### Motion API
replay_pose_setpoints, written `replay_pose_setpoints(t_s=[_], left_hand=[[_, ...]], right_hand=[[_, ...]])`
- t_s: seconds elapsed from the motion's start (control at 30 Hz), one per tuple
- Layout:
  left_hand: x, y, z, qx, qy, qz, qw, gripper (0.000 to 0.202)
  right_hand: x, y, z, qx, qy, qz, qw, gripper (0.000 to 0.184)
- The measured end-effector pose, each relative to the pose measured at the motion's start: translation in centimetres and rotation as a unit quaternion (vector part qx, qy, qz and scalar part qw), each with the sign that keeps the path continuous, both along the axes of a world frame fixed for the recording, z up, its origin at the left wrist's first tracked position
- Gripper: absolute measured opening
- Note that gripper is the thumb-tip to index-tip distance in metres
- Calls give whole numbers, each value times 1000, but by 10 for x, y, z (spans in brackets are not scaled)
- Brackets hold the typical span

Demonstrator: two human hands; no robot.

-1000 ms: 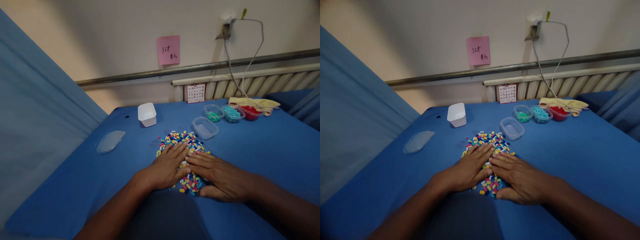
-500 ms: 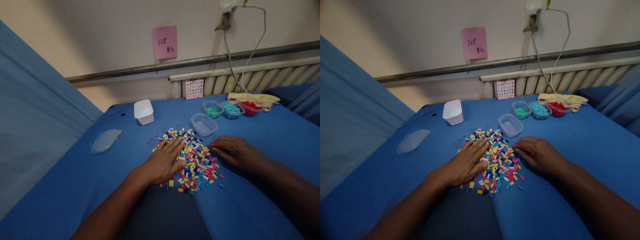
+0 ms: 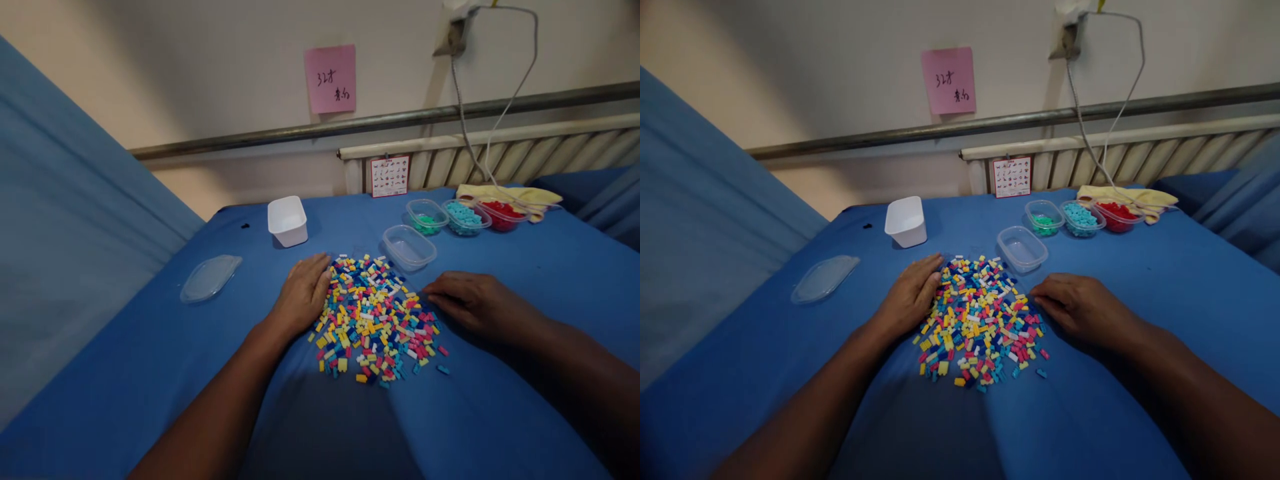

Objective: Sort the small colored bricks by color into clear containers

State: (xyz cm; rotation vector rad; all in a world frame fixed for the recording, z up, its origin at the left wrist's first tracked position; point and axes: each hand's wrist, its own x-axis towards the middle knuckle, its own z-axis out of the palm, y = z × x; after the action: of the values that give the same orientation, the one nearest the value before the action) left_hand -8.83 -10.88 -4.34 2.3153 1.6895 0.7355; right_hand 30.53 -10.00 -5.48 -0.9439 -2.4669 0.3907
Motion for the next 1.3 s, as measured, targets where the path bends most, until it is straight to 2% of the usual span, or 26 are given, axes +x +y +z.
replay_pose_setpoints(t_s=[0.13,0.27,0.77,0.97,1.3], left_hand=[[-4,4,-7,66,-137,39,988,46],[-3,5,-8,68,-185,56,979,37],[-3,4,-5,53,-178,39,982,30],[-6,6,-11,40,-188,39,981,31],[-3,6,-6,42,-178,33,983,32]], right_hand=[[1,0,-5,-9,1,1,1000,26],[0,0,-8,-20,8,2,1000,26],[-4,-1,-7,-36,12,0,999,26],[-5,-1,-6,-38,14,3,999,26],[-8,-6,8,-44,40,16,998,22]])
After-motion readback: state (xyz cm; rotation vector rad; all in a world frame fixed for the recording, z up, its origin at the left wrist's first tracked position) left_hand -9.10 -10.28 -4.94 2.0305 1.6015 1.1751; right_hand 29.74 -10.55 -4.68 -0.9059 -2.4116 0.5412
